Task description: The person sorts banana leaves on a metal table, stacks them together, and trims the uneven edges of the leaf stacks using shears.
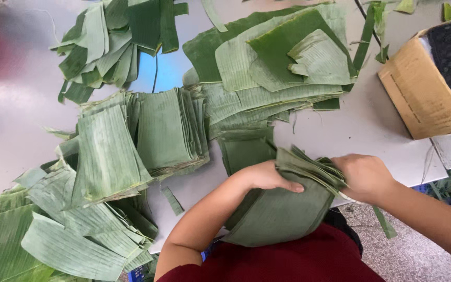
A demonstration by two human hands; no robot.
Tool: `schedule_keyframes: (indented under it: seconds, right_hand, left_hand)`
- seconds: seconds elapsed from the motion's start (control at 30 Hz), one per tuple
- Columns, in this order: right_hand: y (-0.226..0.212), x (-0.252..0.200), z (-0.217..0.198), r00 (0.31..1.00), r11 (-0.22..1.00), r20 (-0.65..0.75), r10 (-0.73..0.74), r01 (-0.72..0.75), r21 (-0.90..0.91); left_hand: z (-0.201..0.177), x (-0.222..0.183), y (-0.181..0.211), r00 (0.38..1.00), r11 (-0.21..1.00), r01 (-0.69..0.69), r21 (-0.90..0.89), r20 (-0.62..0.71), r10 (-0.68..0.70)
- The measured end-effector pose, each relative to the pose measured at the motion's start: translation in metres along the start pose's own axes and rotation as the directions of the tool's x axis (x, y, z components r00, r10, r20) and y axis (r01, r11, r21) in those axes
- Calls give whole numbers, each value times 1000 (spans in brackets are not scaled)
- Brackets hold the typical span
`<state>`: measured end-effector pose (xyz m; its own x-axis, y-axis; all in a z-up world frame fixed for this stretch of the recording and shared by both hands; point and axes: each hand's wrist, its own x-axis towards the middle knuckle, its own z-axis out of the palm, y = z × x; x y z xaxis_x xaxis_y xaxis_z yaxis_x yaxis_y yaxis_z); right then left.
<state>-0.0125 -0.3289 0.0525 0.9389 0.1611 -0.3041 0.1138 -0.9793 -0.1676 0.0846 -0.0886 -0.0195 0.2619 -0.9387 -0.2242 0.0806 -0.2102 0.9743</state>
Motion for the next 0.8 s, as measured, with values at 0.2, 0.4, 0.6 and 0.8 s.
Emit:
schedule_keyframes:
  seconds: [0.2,0.4,0.6,0.8]
  right_hand:
    - [17,2,18,998,995,68,16,-23,97]
    - [59,1,51,954,986,252,165,-151,-73]
    - [184,-3,51,887,958,374,269,-285,-12]
    - [248,-23,71,782,804,209,588,-592,-45]
  left_hand:
    - [12,14,-15,999,980,52,-192,11,-51]
    - [-2,13,-16,982,928,191,-320,61,-181]
    - [-26,-51,3,981,956,191,-223,66,-181]
    - [-59,-140,8,992,939,-42,-342,-126,-2]
